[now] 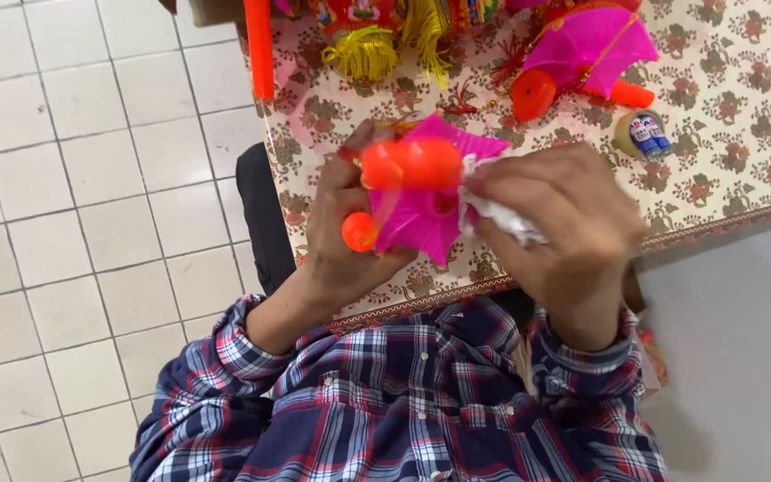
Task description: Assembling battery-operated decorative toys by installing batteries and joining plastic components.
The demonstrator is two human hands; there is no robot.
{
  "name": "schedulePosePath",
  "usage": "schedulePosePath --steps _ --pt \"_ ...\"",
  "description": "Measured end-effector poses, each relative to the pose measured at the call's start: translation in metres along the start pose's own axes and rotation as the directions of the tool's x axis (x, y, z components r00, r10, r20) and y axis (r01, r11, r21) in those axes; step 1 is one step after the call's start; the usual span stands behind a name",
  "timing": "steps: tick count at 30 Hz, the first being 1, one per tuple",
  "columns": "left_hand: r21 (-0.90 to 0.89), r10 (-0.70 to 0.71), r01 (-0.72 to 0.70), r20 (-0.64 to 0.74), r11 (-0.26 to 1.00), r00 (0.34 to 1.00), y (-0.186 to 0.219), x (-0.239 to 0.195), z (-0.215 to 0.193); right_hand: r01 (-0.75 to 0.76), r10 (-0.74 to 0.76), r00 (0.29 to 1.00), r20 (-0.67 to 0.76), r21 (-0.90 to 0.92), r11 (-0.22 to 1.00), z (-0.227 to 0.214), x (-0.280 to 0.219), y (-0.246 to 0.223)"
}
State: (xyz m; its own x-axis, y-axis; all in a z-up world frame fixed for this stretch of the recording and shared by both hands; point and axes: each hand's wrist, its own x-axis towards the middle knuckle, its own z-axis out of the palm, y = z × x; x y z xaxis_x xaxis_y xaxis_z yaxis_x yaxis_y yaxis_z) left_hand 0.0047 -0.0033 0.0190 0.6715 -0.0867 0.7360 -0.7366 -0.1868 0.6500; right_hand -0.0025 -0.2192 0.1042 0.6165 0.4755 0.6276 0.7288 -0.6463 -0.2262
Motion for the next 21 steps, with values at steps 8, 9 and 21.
schedulePosePath --steps 8,9,21 --pt "0.081 -0.047 0.043 0.043 0.996 0.998 -0.009 -0.013 -0.003 -0.101 0.102 0.995 -0.005 -0.119 0.988 -0.009 0.004 0.004" --pt "0.124 -0.007 0.003 0.036 0.992 0.999 -0.014 -0.019 -0.002 -0.093 0.087 0.995 -0.046 -0.160 0.983 -0.012 0.004 0.005" --pt "-0.015 -0.175 0.212 0.510 0.977 0.842 -0.009 -0.006 -0.012 -0.013 0.011 0.987 0.158 0.012 1.000 -0.019 0.020 0.005"
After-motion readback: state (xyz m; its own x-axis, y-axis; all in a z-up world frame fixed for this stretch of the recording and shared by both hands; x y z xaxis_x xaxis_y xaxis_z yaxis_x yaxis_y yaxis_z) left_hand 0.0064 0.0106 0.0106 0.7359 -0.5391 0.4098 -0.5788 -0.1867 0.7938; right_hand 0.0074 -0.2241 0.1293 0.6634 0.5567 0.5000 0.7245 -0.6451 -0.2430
